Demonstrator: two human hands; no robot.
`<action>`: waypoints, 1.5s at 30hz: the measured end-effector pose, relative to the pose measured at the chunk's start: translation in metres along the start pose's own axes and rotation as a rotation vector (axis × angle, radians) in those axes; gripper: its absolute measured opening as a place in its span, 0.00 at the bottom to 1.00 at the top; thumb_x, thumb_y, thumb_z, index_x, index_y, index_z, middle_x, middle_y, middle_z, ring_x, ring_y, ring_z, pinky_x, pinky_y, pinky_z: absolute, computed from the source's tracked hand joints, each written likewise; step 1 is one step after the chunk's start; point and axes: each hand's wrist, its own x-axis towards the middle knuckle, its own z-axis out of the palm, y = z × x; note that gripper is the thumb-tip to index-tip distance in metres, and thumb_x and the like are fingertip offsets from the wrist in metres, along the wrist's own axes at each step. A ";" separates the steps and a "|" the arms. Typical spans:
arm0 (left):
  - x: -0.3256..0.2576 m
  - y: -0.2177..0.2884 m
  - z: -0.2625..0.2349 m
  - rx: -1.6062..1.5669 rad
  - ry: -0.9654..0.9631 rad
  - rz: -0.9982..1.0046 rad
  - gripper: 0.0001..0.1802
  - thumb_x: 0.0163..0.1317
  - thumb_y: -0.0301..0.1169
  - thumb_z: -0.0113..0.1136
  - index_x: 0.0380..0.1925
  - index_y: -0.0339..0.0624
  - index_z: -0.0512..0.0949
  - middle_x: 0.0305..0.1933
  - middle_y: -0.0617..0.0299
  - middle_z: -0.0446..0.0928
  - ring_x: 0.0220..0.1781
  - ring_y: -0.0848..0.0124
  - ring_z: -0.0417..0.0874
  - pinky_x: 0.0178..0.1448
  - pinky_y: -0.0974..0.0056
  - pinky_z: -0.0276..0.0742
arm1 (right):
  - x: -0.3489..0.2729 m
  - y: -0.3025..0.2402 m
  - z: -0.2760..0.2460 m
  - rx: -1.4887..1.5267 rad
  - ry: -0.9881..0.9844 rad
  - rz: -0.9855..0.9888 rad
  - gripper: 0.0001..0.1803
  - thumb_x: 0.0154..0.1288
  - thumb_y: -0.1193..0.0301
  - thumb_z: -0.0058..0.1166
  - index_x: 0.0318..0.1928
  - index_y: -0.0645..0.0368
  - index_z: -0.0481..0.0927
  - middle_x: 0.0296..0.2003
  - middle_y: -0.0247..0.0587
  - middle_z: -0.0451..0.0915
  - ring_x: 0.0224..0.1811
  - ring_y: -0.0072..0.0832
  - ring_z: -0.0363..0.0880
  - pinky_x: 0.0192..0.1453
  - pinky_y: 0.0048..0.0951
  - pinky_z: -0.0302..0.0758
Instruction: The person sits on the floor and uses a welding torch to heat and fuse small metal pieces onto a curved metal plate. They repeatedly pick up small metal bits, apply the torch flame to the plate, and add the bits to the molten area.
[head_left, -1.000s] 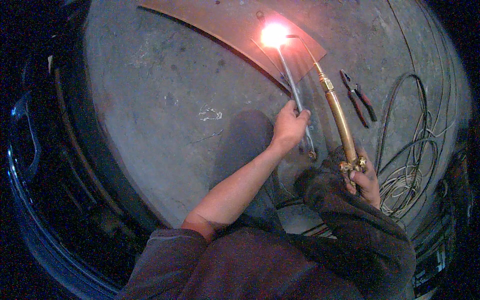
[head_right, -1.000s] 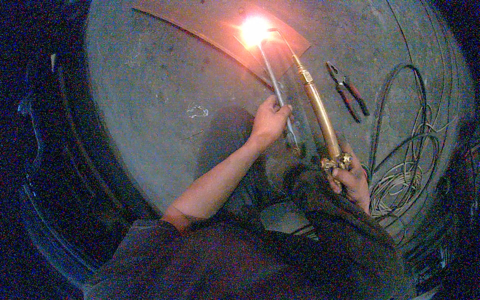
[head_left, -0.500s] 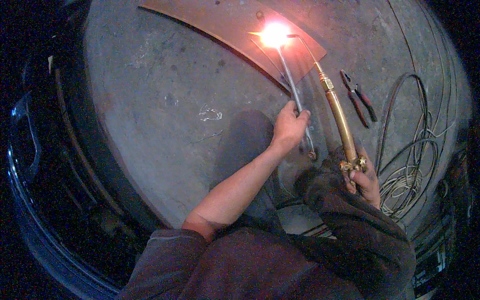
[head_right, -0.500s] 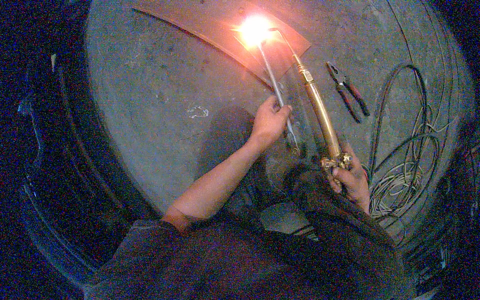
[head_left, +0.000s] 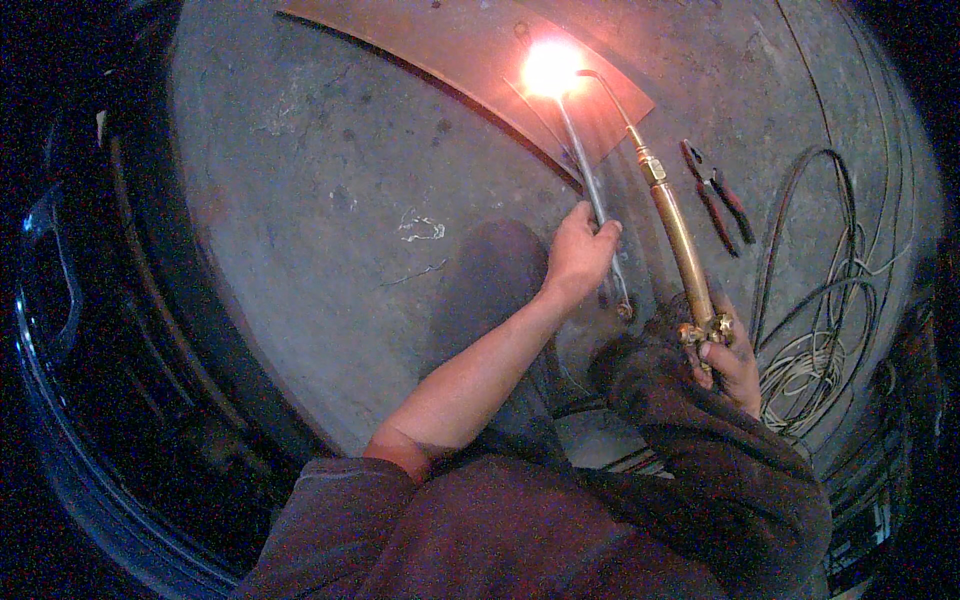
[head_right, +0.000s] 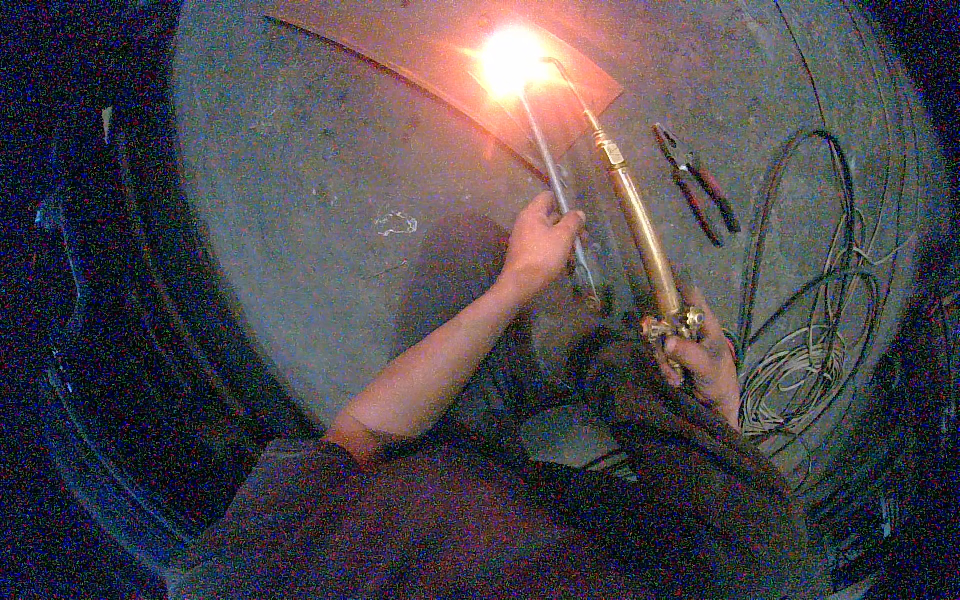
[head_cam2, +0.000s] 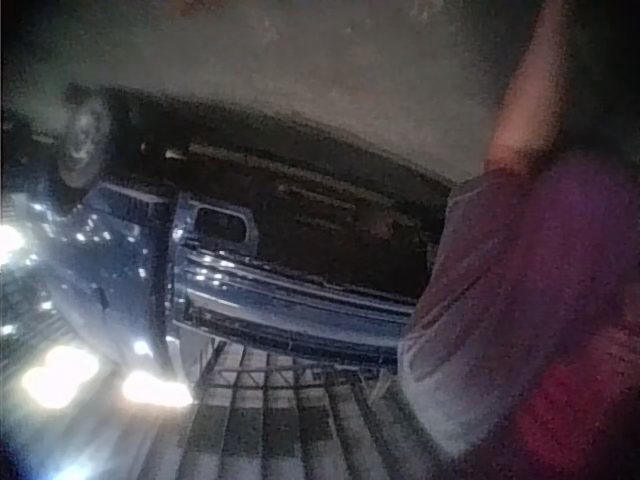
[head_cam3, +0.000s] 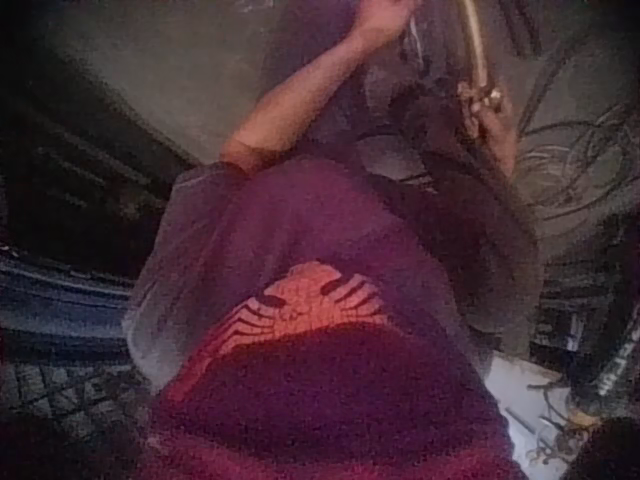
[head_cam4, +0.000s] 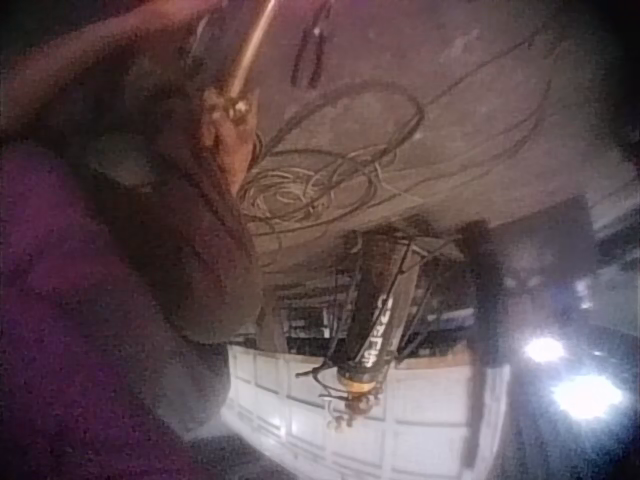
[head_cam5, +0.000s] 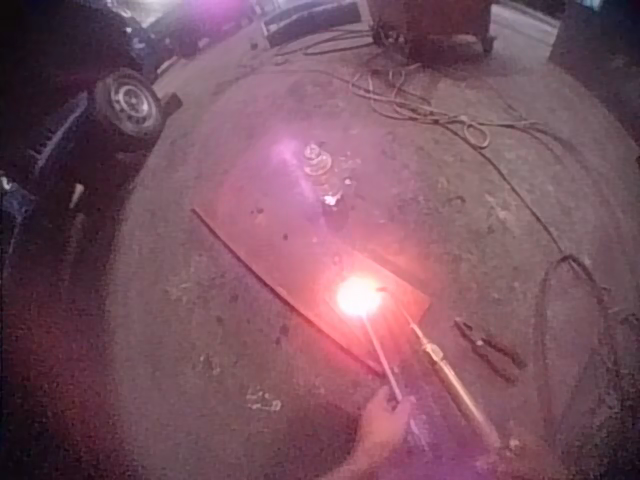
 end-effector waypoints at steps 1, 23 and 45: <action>0.000 0.001 -0.001 -0.002 -0.003 -0.006 0.18 0.69 0.30 0.59 0.56 0.33 0.75 0.38 0.51 0.86 0.38 0.64 0.87 0.45 0.57 0.81 | -0.001 -0.001 0.002 -0.003 0.009 0.007 0.49 0.58 0.63 0.68 0.75 0.63 0.56 0.42 0.41 0.85 0.19 0.16 0.71 0.18 0.19 0.65; 0.001 0.001 -0.001 -0.070 0.022 -0.009 0.19 0.64 0.36 0.63 0.47 0.30 0.78 0.42 0.44 0.84 0.44 0.54 0.87 0.52 0.53 0.79 | 0.001 0.006 -0.005 -0.041 0.047 0.016 0.52 0.58 0.65 0.67 0.77 0.64 0.53 0.41 0.42 0.85 0.20 0.18 0.71 0.19 0.20 0.65; -0.003 0.007 -0.003 -0.018 0.040 -0.004 0.19 0.63 0.35 0.65 0.46 0.30 0.77 0.40 0.44 0.84 0.42 0.54 0.87 0.52 0.53 0.79 | 0.001 0.004 0.002 0.047 0.005 0.002 0.49 0.58 0.64 0.69 0.74 0.64 0.56 0.42 0.41 0.84 0.19 0.17 0.71 0.19 0.19 0.66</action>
